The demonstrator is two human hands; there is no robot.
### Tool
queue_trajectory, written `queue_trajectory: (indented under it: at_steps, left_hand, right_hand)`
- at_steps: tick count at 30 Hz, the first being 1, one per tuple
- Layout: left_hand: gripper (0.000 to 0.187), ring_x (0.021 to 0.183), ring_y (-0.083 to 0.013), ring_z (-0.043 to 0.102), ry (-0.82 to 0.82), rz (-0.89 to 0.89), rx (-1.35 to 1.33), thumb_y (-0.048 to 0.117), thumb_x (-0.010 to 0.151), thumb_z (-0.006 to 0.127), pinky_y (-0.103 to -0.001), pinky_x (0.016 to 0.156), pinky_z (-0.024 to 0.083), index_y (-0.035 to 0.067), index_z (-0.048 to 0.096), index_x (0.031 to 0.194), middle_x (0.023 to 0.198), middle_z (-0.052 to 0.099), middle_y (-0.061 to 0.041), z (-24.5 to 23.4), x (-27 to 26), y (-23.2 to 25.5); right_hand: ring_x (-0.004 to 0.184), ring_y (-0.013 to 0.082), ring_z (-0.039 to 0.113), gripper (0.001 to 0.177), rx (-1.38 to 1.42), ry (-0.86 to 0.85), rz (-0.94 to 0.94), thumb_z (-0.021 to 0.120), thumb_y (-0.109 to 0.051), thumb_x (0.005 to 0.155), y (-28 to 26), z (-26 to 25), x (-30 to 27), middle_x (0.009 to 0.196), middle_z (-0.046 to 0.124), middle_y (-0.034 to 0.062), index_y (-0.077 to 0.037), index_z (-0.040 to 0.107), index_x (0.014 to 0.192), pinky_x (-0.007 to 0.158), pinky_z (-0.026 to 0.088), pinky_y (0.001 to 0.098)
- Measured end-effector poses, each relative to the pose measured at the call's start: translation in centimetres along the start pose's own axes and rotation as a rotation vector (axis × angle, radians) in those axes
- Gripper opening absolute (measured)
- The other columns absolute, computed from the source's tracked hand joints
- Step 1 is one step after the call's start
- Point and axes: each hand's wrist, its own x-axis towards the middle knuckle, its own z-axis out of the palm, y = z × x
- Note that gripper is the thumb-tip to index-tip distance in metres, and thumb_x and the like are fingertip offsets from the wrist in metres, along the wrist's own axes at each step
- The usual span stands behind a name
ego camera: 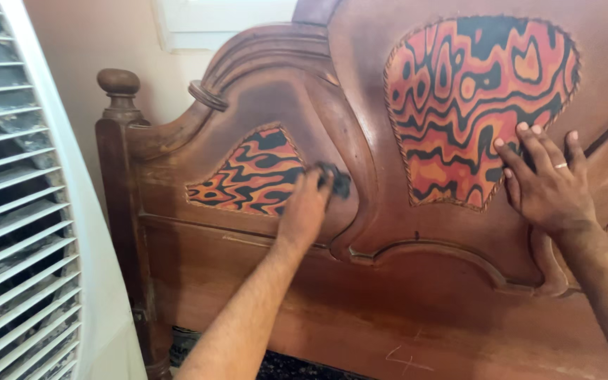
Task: The person wipes a wooden headboard with a dark cloth, moving in circular and back-and-forth motions across the surface and into carved details. The person uses one hand to stabilize the headboard while the other hand rubs the surface.
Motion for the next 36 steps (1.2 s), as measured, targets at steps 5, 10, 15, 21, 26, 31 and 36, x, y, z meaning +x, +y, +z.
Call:
queue_trajectory:
  at_steps: [5,10,15,21,26,31,36]
  left_hand:
    - [0.044,0.124,-0.0338,0.054,-0.154,0.066,0.016,0.002,0.089,0.057,-0.042,0.092,0.056,0.004,0.064,0.133,0.134,0.056,-0.015,0.3,-3.4,1.1]
    - [0.040,0.121,-0.0309,0.056,-0.173,0.143,0.106,0.006,0.086,0.059,-0.042,0.091,0.060,0.004,0.068,0.124,0.131,0.058,-0.012,0.4,-6.8,1.1]
    - [0.036,0.122,-0.0360,0.057,-0.263,-0.020,0.042,0.001,0.091,0.060,-0.044,0.088,0.058,0.001,0.067,0.127,0.133,0.057,-0.016,-0.2,-9.8,1.0]
    - [0.037,0.110,-0.0360,0.064,-0.066,-0.313,-0.339,-0.004,0.079,0.071,-0.046,0.094,0.054,0.006,0.075,0.114,0.115,0.069,-0.014,-3.0,-11.7,3.0]
    - [0.030,0.101,-0.0346,0.072,0.086,-0.437,-0.563,0.000,0.078,0.076,-0.044,0.088,0.057,0.006,0.075,0.107,0.106,0.075,-0.015,-5.9,-11.7,3.9]
    - [0.030,0.091,-0.0295,0.076,0.052,-0.534,-0.647,0.007,0.074,0.084,-0.040,0.078,0.058,0.008,0.072,0.102,0.095,0.077,-0.012,-6.7,-12.7,5.7]
    - [0.028,0.076,-0.0236,0.074,-0.188,-0.601,-0.687,0.009,0.075,0.088,-0.035,0.070,0.058,0.008,0.075,0.099,0.088,0.078,-0.009,-5.6,-16.3,9.3]
  right_hand:
    - [0.154,0.0270,0.046,0.051,0.106,0.030,-0.001,0.055,-0.029,0.105,-0.6,-1.8,0.9,0.165,0.048,0.0118,-0.023,0.055,0.156,0.127,0.033,0.0650]
    - [0.149,0.0299,0.048,0.052,0.128,-0.025,-0.017,0.055,-0.030,0.100,-0.6,-3.9,1.9,0.160,0.049,0.0136,-0.022,0.054,0.151,0.121,0.038,0.0625]
    - [0.145,0.0376,0.046,0.055,0.248,-0.113,0.011,0.059,-0.026,0.093,-0.9,-4.8,2.6,0.160,0.045,0.0198,-0.016,0.053,0.146,0.111,0.046,0.0515]
    - [0.131,0.0415,0.056,0.061,0.244,-0.167,0.046,0.065,-0.026,0.082,-2.5,-5.6,2.7,0.150,0.050,0.0217,-0.008,0.058,0.140,0.101,0.051,0.0494]
    - [0.099,0.0438,0.067,0.033,0.478,-0.176,0.066,0.061,-0.014,0.086,-10.4,-7.1,-0.9,0.142,0.060,0.0221,-0.010,0.071,0.118,0.081,0.055,0.0540]
    - [0.110,0.0371,0.066,0.044,0.853,-0.232,0.093,0.071,-0.028,0.087,-22.3,-13.4,-6.5,0.120,0.069,0.0157,-0.011,0.065,0.127,0.093,0.053,0.0475]
    - [0.121,0.0353,0.062,0.069,1.244,-0.293,0.273,0.074,-0.023,0.085,-27.6,-17.3,-7.9,0.138,0.058,0.0154,-0.008,0.046,0.147,0.094,0.054,0.0429]
